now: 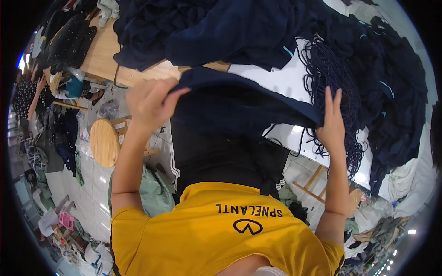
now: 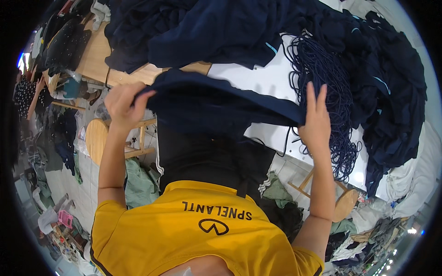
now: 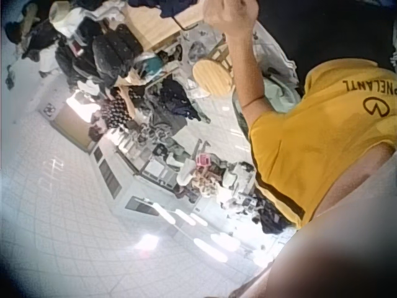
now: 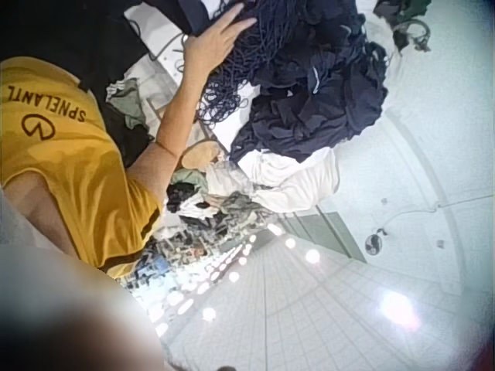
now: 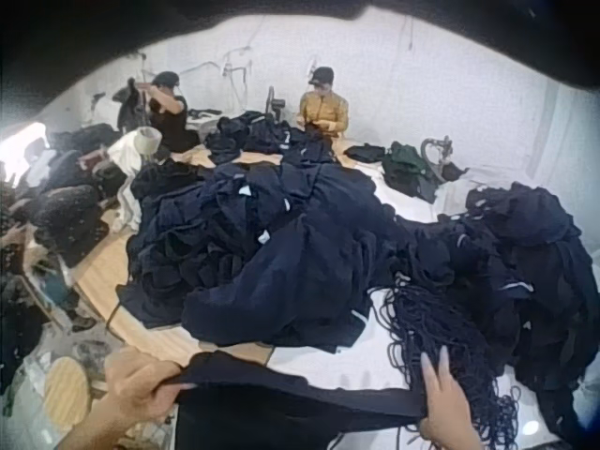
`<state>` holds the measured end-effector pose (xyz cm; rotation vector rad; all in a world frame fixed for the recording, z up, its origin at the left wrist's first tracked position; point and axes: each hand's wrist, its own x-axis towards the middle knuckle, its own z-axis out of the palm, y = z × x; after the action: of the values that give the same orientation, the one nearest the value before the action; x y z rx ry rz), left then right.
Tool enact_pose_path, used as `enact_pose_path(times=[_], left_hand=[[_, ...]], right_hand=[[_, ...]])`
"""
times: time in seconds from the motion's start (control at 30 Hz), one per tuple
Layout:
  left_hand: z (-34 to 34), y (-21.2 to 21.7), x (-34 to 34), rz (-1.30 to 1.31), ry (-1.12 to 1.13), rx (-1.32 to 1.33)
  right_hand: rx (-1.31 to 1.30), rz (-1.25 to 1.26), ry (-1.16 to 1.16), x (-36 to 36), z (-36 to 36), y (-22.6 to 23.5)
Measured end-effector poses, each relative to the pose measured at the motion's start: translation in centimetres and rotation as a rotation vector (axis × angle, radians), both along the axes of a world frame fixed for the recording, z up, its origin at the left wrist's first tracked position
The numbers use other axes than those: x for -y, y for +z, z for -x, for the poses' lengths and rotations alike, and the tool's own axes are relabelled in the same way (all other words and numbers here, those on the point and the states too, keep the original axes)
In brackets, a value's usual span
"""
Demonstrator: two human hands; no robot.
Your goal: Threading drawstrings into the waistbands of navy blue garments using a metal threading tool.
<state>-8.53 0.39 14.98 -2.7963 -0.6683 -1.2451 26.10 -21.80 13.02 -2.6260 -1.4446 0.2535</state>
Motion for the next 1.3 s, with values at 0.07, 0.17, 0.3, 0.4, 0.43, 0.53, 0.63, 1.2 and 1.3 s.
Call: enact_pose_path(times=[0.07, 0.17, 0.3, 0.4, 0.43, 0.53, 0.63, 1.2, 1.3], left_hand=[[-0.7, 0.9, -2.6, -0.195, 0.118, 0.119], [-2.4, 2.6, -4.9, -0.343, 0.121, 0.142], [-9.9, 3.4, -0.5, -0.348, -0.151, 0.229], [-13.9, 1.8, 2.9, -0.147, -0.217, 0.400], [-14.4, 0.6, 3.7, 0.029, -0.181, 0.423], [-14.5, -2.9, 6.2, 0.578, -0.137, 0.477], [-12.5, -4.6, 6.3, 0.994, -0.275, 0.326], [-5.6, -0.9, 3.4, 1.471, -0.720, -0.460], [-7.2, -0.1, 4.5, 1.400, -0.660, -0.577]], right_hand=[[-0.106, -0.084, 0.202, 0.5, 1.3, -0.3], [-0.286, -0.208, 0.444, -0.7, 4.0, 2.6], [-0.391, -0.743, 0.620, -2.5, 6.2, 7.4], [-0.469, -0.557, 0.442, -3.9, 7.1, 8.4], [-0.515, -0.568, 0.373, -3.9, 6.7, 7.9], [-0.627, -0.531, 0.211, -2.7, 5.2, 6.3], [-0.570, -0.435, 0.102, -2.0, 4.5, 5.6], [-0.615, -0.481, 0.288, 0.2, 2.8, 4.8], [-0.644, -0.603, 0.310, -0.6, 4.5, 4.4]])
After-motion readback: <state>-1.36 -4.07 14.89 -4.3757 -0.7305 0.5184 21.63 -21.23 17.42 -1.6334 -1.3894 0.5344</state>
